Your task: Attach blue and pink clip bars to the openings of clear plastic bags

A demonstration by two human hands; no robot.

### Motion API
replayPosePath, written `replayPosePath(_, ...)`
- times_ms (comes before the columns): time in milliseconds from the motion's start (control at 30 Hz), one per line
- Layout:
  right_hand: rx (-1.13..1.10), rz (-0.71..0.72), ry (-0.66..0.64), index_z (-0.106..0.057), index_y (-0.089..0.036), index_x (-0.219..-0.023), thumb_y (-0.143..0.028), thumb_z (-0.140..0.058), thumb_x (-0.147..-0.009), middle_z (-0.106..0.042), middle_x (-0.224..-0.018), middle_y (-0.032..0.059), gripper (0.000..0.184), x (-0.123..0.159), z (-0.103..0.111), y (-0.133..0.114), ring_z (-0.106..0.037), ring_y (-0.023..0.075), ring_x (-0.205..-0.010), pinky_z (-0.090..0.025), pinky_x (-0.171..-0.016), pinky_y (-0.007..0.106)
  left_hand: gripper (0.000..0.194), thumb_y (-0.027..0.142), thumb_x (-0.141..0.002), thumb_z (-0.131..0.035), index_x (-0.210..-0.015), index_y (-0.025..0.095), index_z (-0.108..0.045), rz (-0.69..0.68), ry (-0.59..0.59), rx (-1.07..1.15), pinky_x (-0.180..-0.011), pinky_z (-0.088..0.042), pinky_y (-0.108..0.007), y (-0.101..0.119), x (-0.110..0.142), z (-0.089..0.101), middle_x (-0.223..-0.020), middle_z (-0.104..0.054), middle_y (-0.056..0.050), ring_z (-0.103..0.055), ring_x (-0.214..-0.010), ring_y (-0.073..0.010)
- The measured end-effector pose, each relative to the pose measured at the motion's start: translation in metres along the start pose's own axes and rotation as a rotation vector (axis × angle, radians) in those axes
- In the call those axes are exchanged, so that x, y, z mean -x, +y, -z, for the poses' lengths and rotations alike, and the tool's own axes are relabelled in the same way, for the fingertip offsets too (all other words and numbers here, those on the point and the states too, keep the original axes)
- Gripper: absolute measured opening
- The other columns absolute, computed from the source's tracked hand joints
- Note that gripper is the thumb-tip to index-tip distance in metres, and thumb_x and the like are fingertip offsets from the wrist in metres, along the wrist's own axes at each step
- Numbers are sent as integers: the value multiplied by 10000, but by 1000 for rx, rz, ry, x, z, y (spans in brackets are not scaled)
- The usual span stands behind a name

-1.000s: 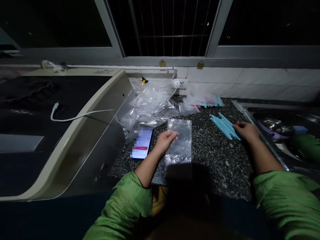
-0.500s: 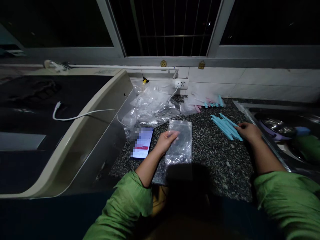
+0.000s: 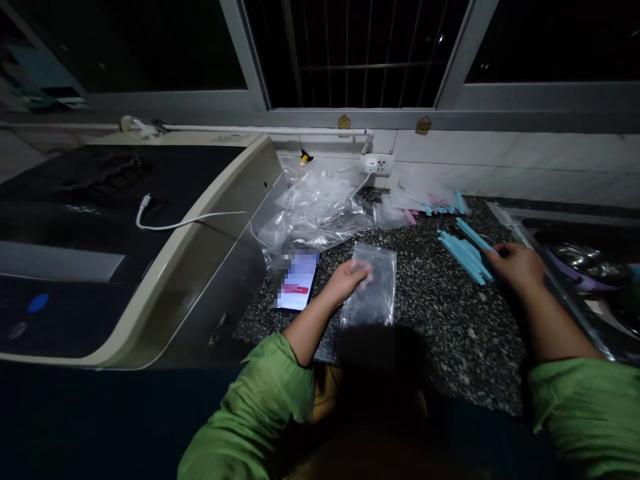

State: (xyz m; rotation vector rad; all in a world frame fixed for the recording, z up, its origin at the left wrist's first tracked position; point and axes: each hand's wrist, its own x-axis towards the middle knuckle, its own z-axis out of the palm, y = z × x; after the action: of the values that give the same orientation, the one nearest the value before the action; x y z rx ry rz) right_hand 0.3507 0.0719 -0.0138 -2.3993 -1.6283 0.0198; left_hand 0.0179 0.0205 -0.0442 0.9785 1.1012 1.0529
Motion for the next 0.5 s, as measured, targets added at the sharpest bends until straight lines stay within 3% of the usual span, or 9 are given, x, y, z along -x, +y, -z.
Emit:
replayPosePath(200, -54, 191, 107, -664, -140, -828, -352, -547, -733, -639, -827, 130, 260, 4, -6, -11, -492, 202, -695, -304, -564, 291, 227, 116, -645, -562, -852, 114, -655, 28, -12, -21, -530, -375, -194, 0, 1, 0, -591, -626, 11, -508, -507, -90)
replayPosePath(333, -141, 362, 198, -641, -168, -744, -361, -541, -705, -641, -779, 112, 221, 8, -17, -18, -521, 213, -721, -359, -605, 304, 197, 198, -695, -559, -851, 115, -646, 23, -34, -37, -519, -364, -200, -2, 0, 0, -585, -608, 11, -478, -488, -89)
replayPosePath(433, -206, 481, 238, -629, -183, -725, -380, -519, -712, -645, -762, 92, 227, 17, -24, -26, -548, 218, -730, -402, -647, 319, 196, 266, -754, -515, -805, 118, -632, -25, -25, -172, -528, -365, -209, -1, -1, 4, -597, -597, 6, -457, -486, -88)
replayPosePath(500, -241, 548, 262, -625, -193, -718, -393, -511, -720, -648, -750, 78, 230, 23, -28, -32, -564, 222, -729, -420, -663, 331, 202, 288, -770, -499, -735, 128, -616, -89, 51, -363, -558, -374, -221, 0, 0, 11, -606, -592, -3, -475, -524, -102)
